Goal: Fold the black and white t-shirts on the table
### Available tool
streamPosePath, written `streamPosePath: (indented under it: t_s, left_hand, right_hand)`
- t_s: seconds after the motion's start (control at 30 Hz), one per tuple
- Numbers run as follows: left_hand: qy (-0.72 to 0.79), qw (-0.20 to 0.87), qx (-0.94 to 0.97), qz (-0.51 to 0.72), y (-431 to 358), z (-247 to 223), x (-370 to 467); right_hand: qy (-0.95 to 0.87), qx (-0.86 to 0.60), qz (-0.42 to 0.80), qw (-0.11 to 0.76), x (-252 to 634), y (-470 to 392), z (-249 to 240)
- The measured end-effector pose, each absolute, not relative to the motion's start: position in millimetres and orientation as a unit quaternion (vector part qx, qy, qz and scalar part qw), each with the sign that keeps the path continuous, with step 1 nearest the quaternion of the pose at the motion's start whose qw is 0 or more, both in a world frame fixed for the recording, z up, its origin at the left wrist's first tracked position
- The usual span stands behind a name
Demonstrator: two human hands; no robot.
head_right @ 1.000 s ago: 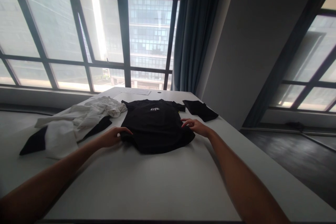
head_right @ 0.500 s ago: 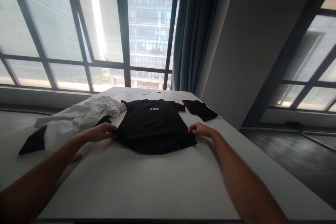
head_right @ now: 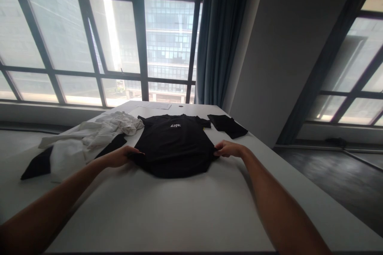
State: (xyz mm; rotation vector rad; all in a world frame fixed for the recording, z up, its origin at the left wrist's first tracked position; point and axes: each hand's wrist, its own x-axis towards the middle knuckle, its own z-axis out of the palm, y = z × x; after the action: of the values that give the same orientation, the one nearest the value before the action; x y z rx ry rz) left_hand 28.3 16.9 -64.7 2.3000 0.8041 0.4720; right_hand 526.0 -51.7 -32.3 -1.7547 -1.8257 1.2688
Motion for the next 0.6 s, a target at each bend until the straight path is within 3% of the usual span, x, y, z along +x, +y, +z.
streamPosePath:
  t_s: [0.17, 0.37, 0.5, 0.6]
  left_hand:
    - [0.336, 0.373, 0.839, 0.209, 15.3, -51.1, 19.0]
    - [0.326, 0.384, 0.848, 0.167, 8.3, -43.5, 16.4]
    - [0.318, 0.400, 0.848, 0.143, 2.1, -34.5, 17.6]
    - [0.321, 0.392, 0.838, 0.201, 1.4, -30.5, 15.6]
  right_hand:
    - [-0.591, -0.567, 0.480, 0.315, 540.0, -58.1, -26.5]
    - [-0.597, -0.584, 0.475, 0.278, 531.3, -54.0, -31.6]
    - [-0.594, -0.585, 0.464, 0.299, 529.6, -53.5, -32.3]
    - [-0.590, -0.544, 0.490, 0.341, 533.7, -57.3, -28.8]
